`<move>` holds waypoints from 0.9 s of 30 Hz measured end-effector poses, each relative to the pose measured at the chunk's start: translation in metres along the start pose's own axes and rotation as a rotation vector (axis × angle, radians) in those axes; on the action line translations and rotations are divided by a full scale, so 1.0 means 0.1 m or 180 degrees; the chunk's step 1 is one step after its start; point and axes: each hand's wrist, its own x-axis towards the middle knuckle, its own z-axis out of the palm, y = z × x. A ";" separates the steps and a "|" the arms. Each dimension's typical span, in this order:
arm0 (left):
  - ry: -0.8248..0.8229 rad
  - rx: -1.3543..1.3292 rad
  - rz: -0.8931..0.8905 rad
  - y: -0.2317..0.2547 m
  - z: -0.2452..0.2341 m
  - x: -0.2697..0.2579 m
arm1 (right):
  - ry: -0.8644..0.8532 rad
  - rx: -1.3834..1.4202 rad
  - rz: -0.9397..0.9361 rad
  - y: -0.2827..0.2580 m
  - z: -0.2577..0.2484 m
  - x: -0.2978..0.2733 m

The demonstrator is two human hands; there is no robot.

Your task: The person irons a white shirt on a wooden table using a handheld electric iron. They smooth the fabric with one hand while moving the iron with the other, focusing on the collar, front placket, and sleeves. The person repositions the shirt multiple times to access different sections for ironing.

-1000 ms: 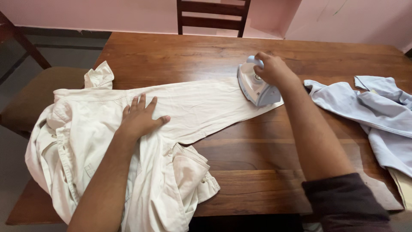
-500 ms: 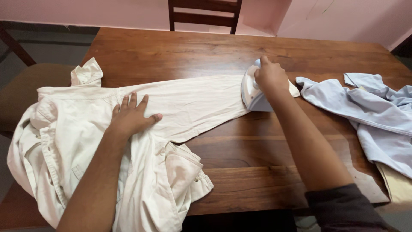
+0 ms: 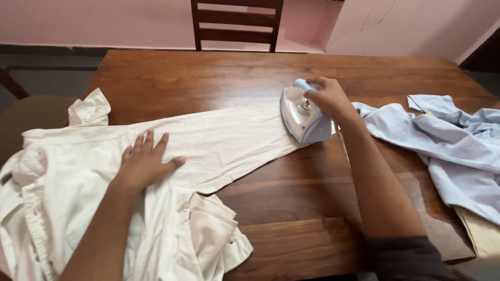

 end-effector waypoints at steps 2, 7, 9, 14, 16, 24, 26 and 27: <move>-0.0019 -0.0016 -0.0020 -0.03 0.03 0.02 | -0.0036 0.0232 -0.0108 0.06 -0.05 -0.04; 0.0024 0.0076 0.0014 -0.07 0.08 0.07 | 0.0185 -0.0048 -0.0245 0.21 -0.28 -0.01; 0.0043 0.0051 0.0021 -0.09 0.11 0.08 | 0.0189 -0.0057 -0.0138 0.29 -0.38 -0.02; 0.0086 0.0074 0.0060 -0.12 0.16 0.12 | 0.0070 0.0174 0.0325 0.40 -0.60 -0.09; 0.0110 0.0060 0.0081 -0.14 0.16 0.14 | 0.0055 -0.0028 0.0397 0.43 -0.64 -0.08; 0.0149 0.0006 0.0135 -0.19 0.21 0.15 | 0.0681 -0.1379 0.0151 0.47 -0.42 -0.01; 0.0160 0.0004 0.0122 -0.18 0.21 0.15 | 0.0618 -0.1406 0.0328 0.42 -0.44 0.00; 0.0129 0.0013 0.0104 -0.17 0.21 0.14 | 0.0610 -0.1429 0.0310 0.41 -0.45 0.00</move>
